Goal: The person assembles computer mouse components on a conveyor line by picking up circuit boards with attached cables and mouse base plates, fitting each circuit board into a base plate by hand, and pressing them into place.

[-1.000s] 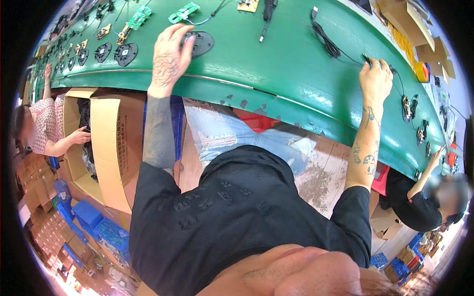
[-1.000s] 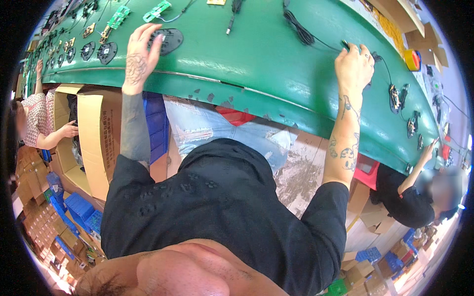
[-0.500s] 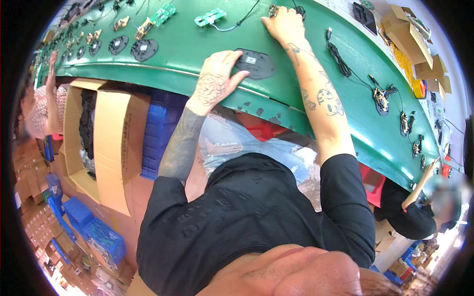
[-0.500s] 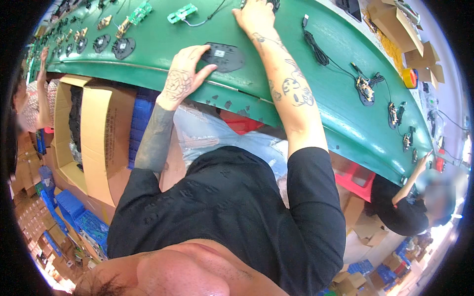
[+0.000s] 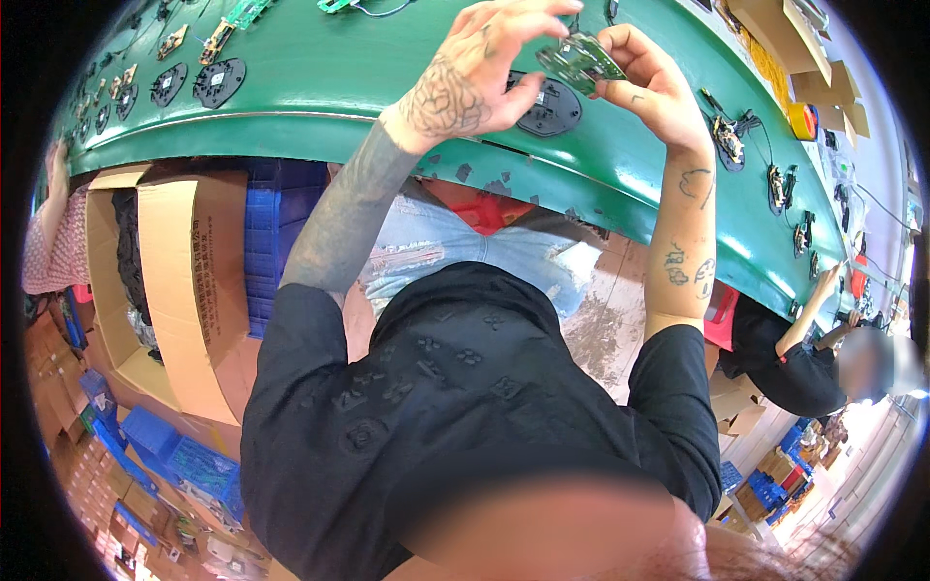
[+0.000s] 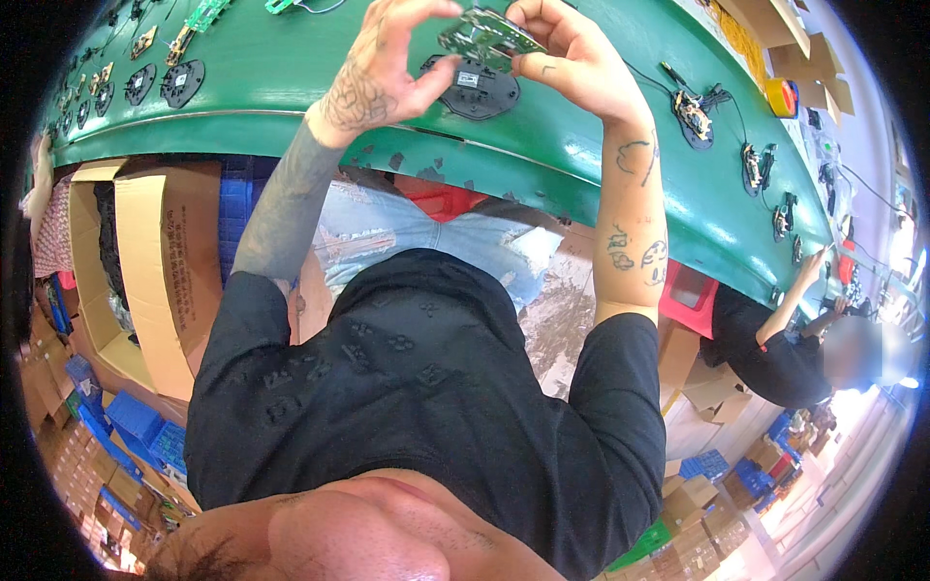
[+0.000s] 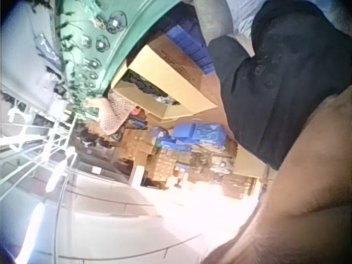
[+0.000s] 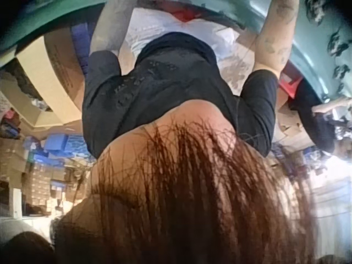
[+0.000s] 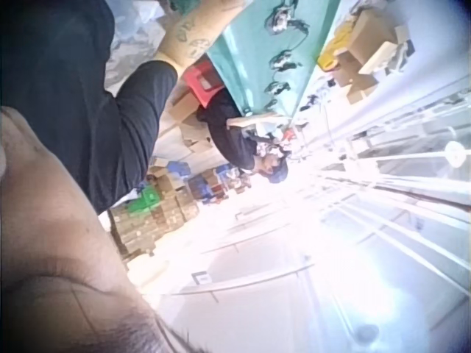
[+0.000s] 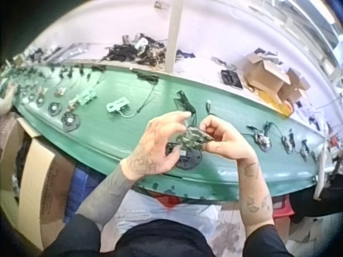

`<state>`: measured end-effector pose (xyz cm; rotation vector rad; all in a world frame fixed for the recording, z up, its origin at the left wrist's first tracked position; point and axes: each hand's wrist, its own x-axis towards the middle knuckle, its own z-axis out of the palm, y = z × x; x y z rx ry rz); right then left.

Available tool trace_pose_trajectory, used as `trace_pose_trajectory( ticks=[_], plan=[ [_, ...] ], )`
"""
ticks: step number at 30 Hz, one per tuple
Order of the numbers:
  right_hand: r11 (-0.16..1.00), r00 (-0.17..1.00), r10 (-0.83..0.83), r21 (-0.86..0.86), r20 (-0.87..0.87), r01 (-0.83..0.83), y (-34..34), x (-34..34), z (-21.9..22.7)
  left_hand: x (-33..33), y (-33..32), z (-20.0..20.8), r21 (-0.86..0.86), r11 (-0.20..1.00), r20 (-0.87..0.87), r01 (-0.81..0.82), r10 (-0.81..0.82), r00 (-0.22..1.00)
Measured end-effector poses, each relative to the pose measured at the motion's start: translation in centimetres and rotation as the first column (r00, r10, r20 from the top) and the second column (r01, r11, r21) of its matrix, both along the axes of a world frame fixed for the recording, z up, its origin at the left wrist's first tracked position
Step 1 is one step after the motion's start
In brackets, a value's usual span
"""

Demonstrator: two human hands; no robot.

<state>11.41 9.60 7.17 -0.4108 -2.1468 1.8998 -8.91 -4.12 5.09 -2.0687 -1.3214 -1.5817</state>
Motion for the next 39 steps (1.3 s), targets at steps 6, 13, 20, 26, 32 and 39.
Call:
trace_pose_trajectory(
  ticks=[6, 13, 20, 26, 32, 39],
  plan=[
    [0.956, 0.981, -0.155, -0.267, -0.117, 0.12, 1.5, 0.4, -2.8, -1.7, 2.3, -1.5, -0.374, 0.901, -0.02, 0.218, -0.243, 0.97],
    [0.895, 0.977, -0.21, -0.396, 0.029, 0.204, 2.7, -0.4, -7.8, -1.9, -0.4, -3.1, -0.483, 0.872, 0.148, 0.086, -0.016, 0.989],
    [0.928, 0.914, -0.36, 0.175, 0.187, 0.33, 0.3, -1.4, -6.6, -1.6, -1.8, -5.3, -0.601, 0.798, 0.093, -0.05, 0.132, 0.987],
    [0.818, 0.822, -0.507, 0.445, 0.259, 0.364, -0.6, -1.8, -6.3, -1.4, -1.2, -5.0, -0.702, 0.704, -0.065, -0.104, 0.081, 0.995],
    [0.515, 0.763, -0.643, 0.777, 0.071, 0.362, -1.9, -2.4, -6.1, -1.4, -0.4, -4.9, -0.618, 0.754, -0.243, -0.221, 0.084, 0.966],
    [0.67, 0.76, -0.636, 0.585, 0.134, 0.457, -3.1, -2.4, -4.1, -2.2, 0.7, -5.5, -0.653, 0.757, -0.13, 0.011, -0.126, 0.983]
  ],
)
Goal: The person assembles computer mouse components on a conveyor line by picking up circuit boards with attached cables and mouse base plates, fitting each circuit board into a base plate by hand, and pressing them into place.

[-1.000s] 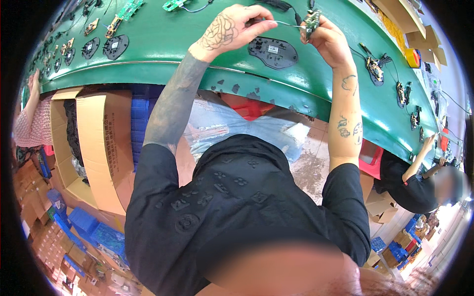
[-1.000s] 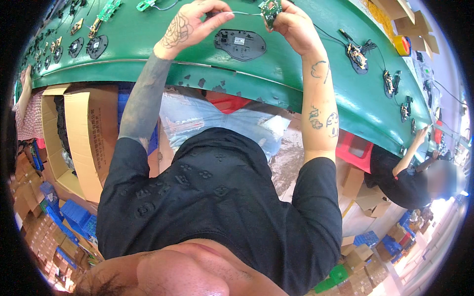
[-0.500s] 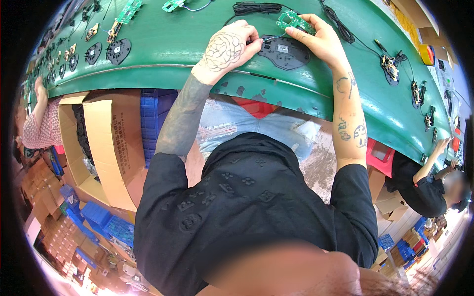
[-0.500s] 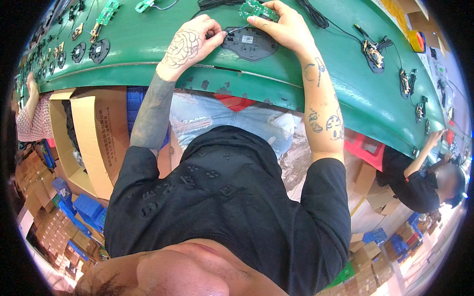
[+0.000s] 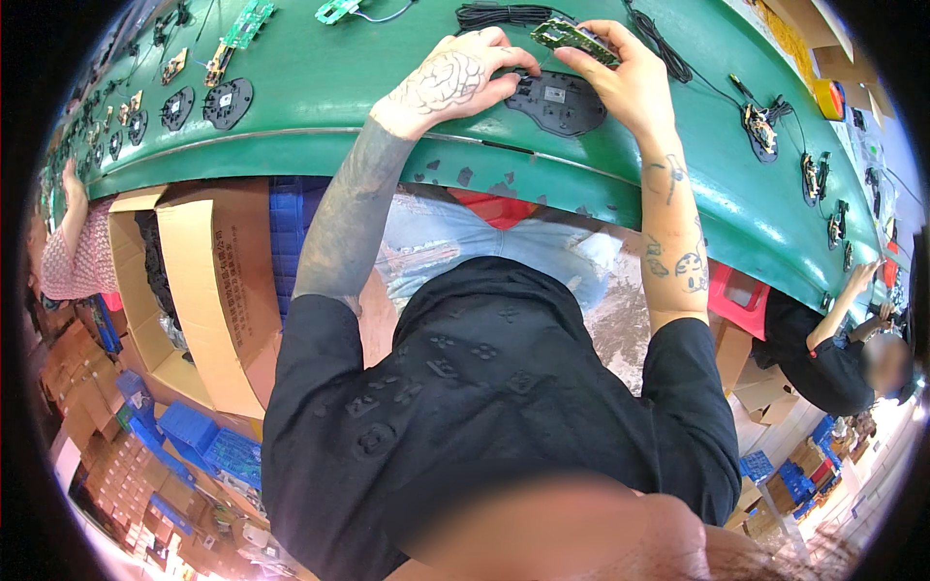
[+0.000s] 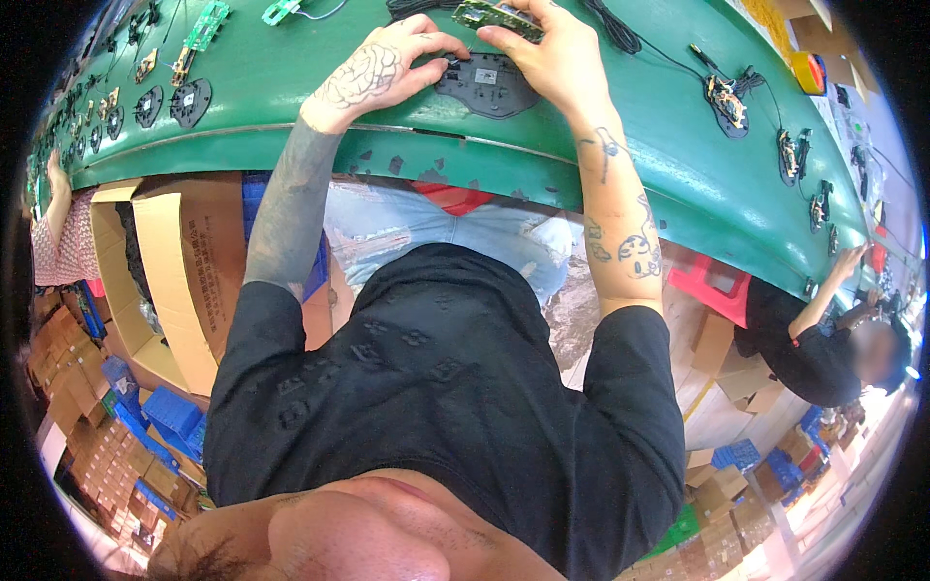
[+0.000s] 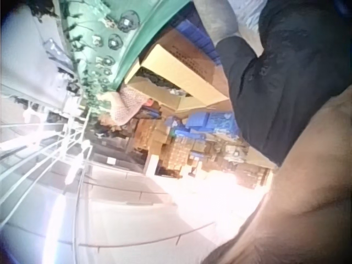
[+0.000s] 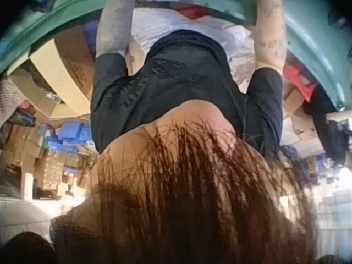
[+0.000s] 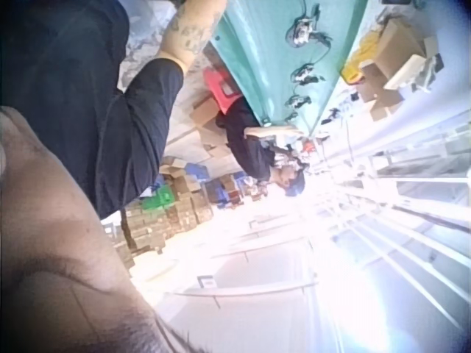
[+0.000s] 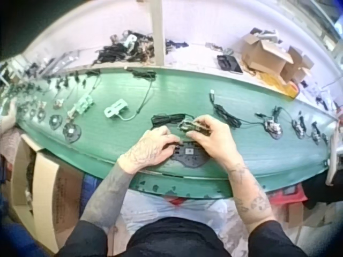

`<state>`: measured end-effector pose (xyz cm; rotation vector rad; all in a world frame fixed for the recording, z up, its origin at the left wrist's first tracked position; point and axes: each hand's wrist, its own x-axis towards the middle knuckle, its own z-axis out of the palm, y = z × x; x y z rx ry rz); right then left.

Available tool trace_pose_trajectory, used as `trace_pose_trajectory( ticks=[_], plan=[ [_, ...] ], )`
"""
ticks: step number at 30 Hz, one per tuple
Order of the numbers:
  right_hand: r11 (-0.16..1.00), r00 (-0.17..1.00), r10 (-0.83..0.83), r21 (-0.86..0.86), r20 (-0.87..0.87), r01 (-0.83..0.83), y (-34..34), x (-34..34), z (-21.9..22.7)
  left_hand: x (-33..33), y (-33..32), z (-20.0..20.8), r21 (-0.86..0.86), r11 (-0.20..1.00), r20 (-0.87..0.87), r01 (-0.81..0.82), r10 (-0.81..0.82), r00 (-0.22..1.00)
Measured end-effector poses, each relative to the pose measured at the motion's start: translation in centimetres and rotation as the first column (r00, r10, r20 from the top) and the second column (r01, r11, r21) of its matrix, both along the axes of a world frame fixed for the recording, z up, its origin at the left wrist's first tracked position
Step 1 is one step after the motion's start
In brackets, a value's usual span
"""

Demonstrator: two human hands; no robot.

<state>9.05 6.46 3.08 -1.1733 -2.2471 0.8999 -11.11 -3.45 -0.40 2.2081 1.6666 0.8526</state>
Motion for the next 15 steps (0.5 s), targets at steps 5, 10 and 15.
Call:
trace_pose_trajectory(
  ticks=[5, 10, 15],
  plan=[
    [0.958, 0.964, 0.226, -0.145, -0.144, -0.246, -0.9, 1.9, 1.5, -1.0, 1.8, -1.1, -0.196, 0.977, 0.032, 0.087, -0.083, 0.996],
    [0.892, 0.896, 0.442, 0.13, -0.043, -0.434, -2.6, 2.7, 1.5, -1.6, 2.2, -0.2, -0.308, 0.925, 0.106, 0.221, -0.198, 0.975],
    [0.861, 0.929, 0.349, 0.348, 0.125, -0.371, -3.6, 2.6, 0.1, -1.7, 2.6, -0.9, -0.268, 0.936, 0.083, 0.228, -0.213, 0.974]
  ],
)
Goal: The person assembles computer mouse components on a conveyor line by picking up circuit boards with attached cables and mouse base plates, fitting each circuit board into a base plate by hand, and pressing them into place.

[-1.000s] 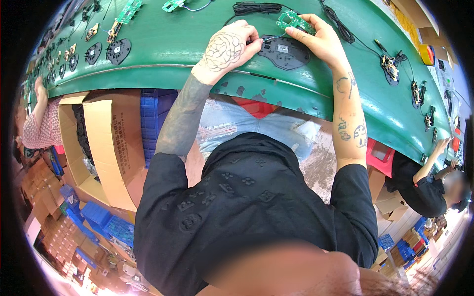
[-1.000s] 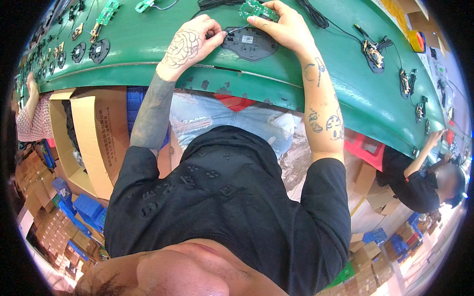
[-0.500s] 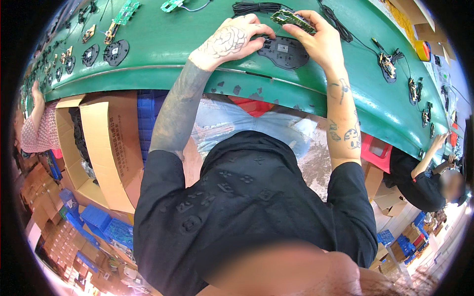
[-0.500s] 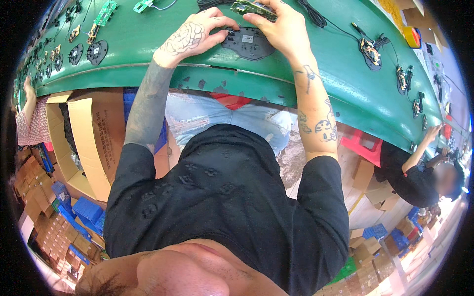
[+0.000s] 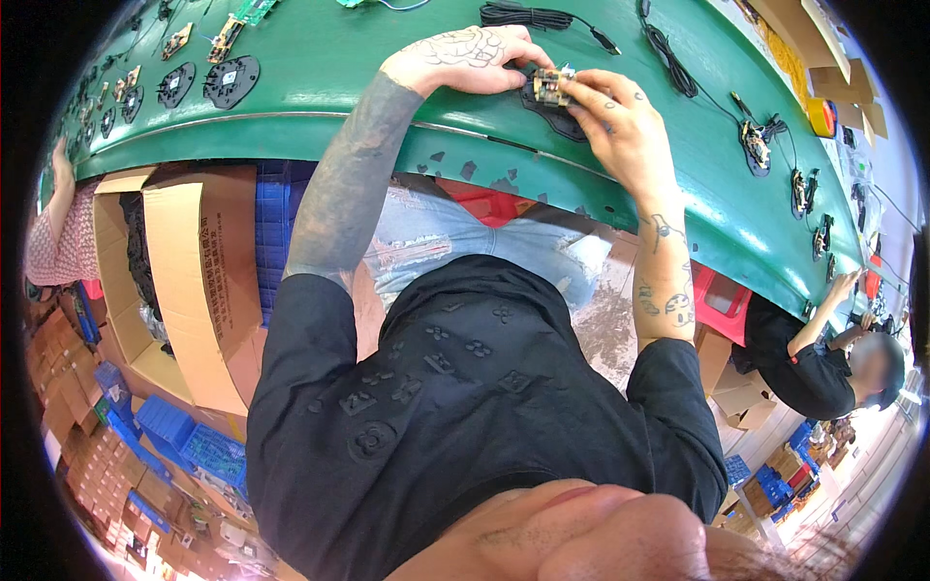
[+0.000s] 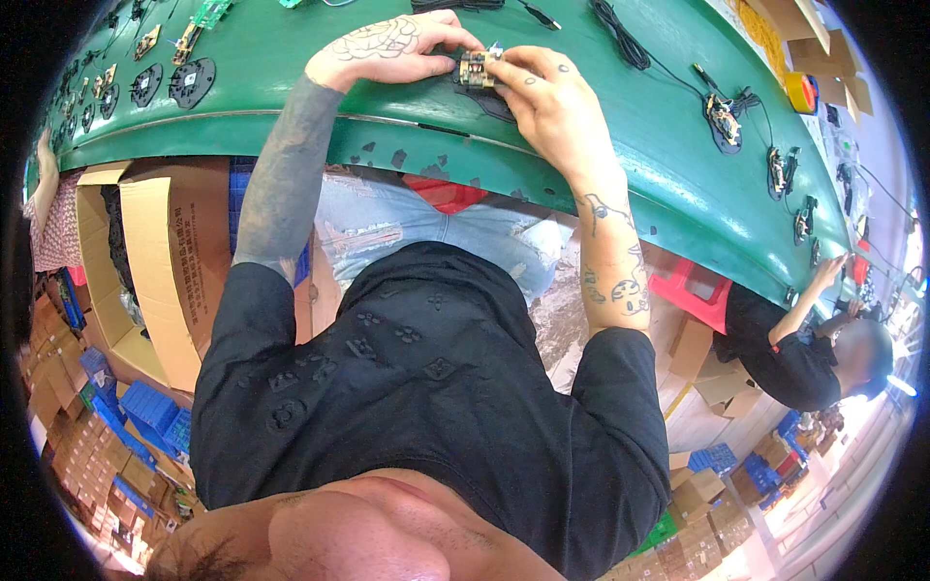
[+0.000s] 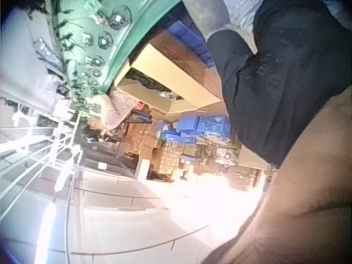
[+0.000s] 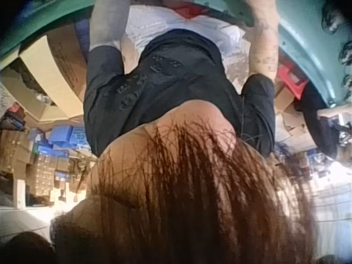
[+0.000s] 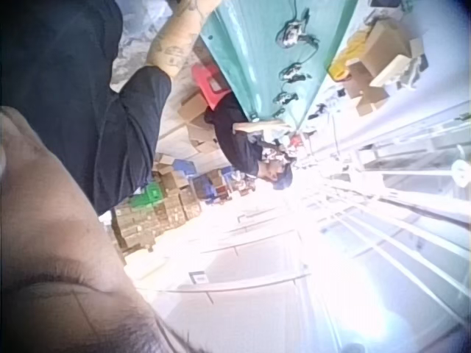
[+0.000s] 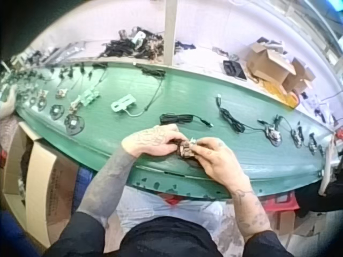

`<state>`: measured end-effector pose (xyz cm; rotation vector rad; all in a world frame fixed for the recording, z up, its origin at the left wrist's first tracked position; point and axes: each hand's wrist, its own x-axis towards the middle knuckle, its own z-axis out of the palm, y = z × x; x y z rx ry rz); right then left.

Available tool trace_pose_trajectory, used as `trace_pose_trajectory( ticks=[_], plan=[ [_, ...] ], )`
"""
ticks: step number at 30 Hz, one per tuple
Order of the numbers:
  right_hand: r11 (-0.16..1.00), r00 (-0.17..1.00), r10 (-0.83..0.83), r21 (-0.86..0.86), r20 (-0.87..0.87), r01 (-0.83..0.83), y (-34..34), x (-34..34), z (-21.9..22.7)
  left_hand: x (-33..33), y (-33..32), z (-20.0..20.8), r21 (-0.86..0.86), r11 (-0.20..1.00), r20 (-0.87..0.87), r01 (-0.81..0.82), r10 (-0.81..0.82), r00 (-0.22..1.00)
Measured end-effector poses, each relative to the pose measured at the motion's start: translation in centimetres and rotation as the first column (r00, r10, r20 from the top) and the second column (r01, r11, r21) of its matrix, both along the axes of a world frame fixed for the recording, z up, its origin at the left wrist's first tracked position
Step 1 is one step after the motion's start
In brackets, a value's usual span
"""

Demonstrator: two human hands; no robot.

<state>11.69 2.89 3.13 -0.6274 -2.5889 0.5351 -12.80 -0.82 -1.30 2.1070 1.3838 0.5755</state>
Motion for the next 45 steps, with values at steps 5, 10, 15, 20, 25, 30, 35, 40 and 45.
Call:
trace_pose_trajectory(
  ticks=[5, 10, 15, 20, 25, 30, 35, 40, 45],
  plan=[
    [0.997, 0.993, -0.014, 0.071, 0.12, 0.005, -0.3, 0.1, 0.6, 0.3, -0.1, -0.6, 0.016, 0.999, 0.043, -0.051, 0.05, 0.998],
    [0.994, 0.993, 0.036, 0.098, 0.116, -0.048, 0.2, -0.3, 1.0, 1.0, -0.9, 0.0, 0.095, 0.991, 0.117, -0.089, 0.078, 0.99],
    [0.998, 0.988, -0.001, 0.056, 0.153, -0.008, 0.3, 0.5, 0.5, 1.4, -1.7, 0.8, 0.137, 0.982, 0.122, -0.133, 0.116, 0.986],
    [0.997, 0.982, -0.022, 0.076, 0.186, 0.008, -0.1, 0.9, -0.1, 2.0, -1.9, 0.4, 0.236, 0.963, 0.089, -0.129, 0.11, 0.99],
    [0.987, 0.982, 0.004, 0.158, 0.19, -0.034, 0.4, 1.5, 0.0, 3.6, -4.0, 0.6, 0.429, 0.892, -0.121, -0.139, 0.209, 0.97],
    [0.97, 0.985, 0.008, 0.239, 0.17, -0.049, 0.8, 2.9, -0.6, 4.8, -4.4, 1.4, 0.457, 0.88, -0.241, -0.127, 0.26, 0.935],
    [0.978, 0.971, 0.007, 0.199, 0.237, -0.056, 0.8, 3.4, -0.7, 5.5, -4.4, 1.6, 0.441, 0.889, -0.254, -0.119, 0.251, 0.934],
    [0.971, 0.958, -0.005, 0.231, 0.287, -0.064, 1.2, 3.7, -0.8, 5.9, -3.9, 1.2, 0.447, 0.886, -0.293, -0.123, 0.275, 0.916],
    [0.963, 0.963, -0.06, 0.269, 0.262, -0.013, 0.3, 3.5, -1.4, 6.3, -3.7, 1.0, 0.471, 0.873, -0.286, -0.13, 0.291, 0.913]
  ],
)
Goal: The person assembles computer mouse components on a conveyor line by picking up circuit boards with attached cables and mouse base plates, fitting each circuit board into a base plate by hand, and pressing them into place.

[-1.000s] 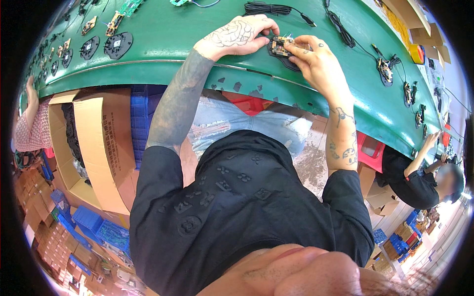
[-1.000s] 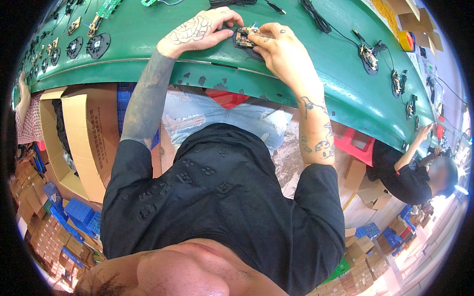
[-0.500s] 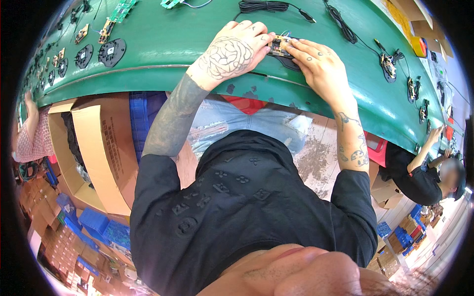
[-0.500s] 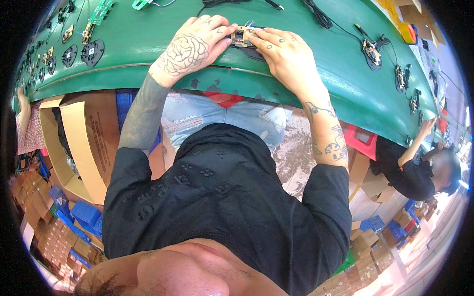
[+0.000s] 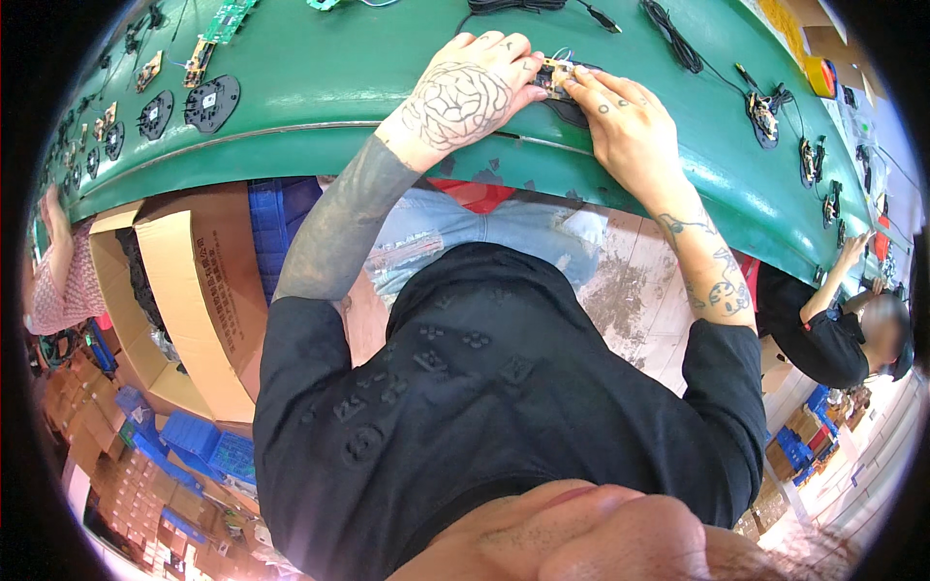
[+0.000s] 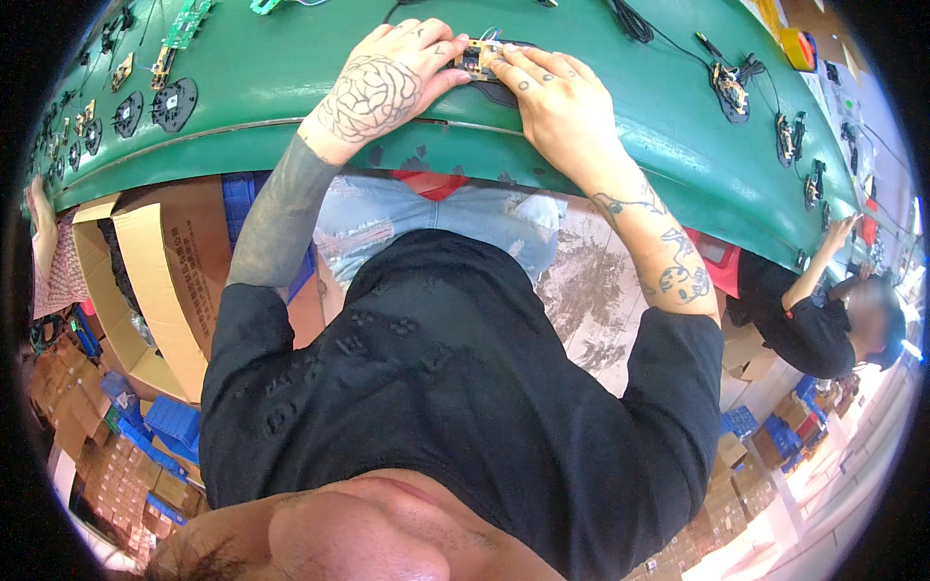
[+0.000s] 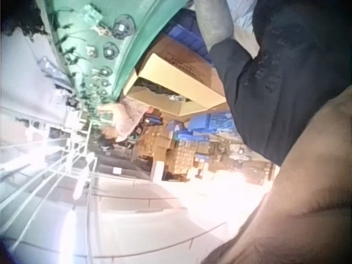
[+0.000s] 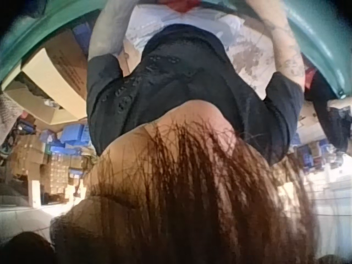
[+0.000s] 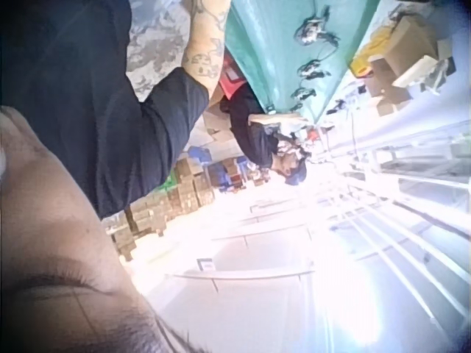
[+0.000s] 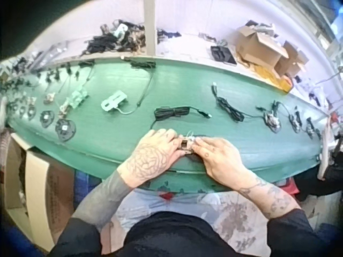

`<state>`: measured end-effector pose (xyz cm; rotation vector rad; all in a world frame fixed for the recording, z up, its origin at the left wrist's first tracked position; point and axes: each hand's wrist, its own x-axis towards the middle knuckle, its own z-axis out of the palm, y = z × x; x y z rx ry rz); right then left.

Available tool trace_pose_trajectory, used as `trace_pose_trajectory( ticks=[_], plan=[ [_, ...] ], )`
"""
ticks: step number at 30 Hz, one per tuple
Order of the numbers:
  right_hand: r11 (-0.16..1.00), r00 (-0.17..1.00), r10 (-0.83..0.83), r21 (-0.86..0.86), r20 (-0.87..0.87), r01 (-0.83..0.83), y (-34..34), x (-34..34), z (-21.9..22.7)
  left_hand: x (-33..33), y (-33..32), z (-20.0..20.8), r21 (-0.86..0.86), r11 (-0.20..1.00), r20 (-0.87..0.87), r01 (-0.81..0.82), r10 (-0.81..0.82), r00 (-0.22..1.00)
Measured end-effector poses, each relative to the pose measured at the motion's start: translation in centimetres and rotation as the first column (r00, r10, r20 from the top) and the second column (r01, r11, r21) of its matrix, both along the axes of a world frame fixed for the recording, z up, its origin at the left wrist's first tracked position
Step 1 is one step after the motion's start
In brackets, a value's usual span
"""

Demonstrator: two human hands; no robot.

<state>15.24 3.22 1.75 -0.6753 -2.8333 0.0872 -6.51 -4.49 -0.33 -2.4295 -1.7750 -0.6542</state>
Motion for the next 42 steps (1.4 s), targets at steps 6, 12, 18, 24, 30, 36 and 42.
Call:
trace_pose_trajectory(
  ticks=[6, 12, 18, 24, 30, 36, 42],
  plan=[
    [0.999, 0.999, 0.036, 0.036, -0.027, -0.035, 1.1, 1.0, 0.0, -0.1, 1.1, 0.4, -0.051, 0.997, 0.034, 0.054, -0.052, 0.998],
    [0.992, 0.99, 0.112, 0.069, -0.085, -0.107, 1.9, 1.8, -0.4, 0.9, 1.9, 0.3, 0.047, 0.999, 0.068, 0.002, -0.005, 0.998],
    [0.994, 0.994, 0.108, -0.026, -0.02, -0.108, 2.2, 1.7, 0.0, 0.8, 2.3, -0.6, -0.085, 0.996, 0.204, 0.027, -0.009, 0.979],
    [0.995, 0.995, 0.095, -0.035, -0.011, -0.095, 2.2, 2.1, -0.2, 0.7, 2.9, -0.4, -0.212, 0.977, 0.173, 0.033, 0.005, 0.985],
    [0.929, 0.993, 0.056, -0.36, -0.1, -0.089, 4.2, 2.4, 0.2, 0.5, 3.2, 1.5, -0.122, 0.979, 0.237, 0.163, -0.131, 0.963],
    [0.7, 0.922, -0.288, -0.714, -0.258, 0.019, 4.8, 2.8, -1.1, 0.7, 3.4, 1.3, -0.133, 0.977, 0.239, 0.166, -0.131, 0.962],
    [0.857, 0.98, -0.194, -0.495, -0.053, 0.143, 4.8, 1.9, -0.1, 0.5, 3.4, 1.1, -0.139, 0.975, 0.247, 0.172, -0.134, 0.96]
  ],
)
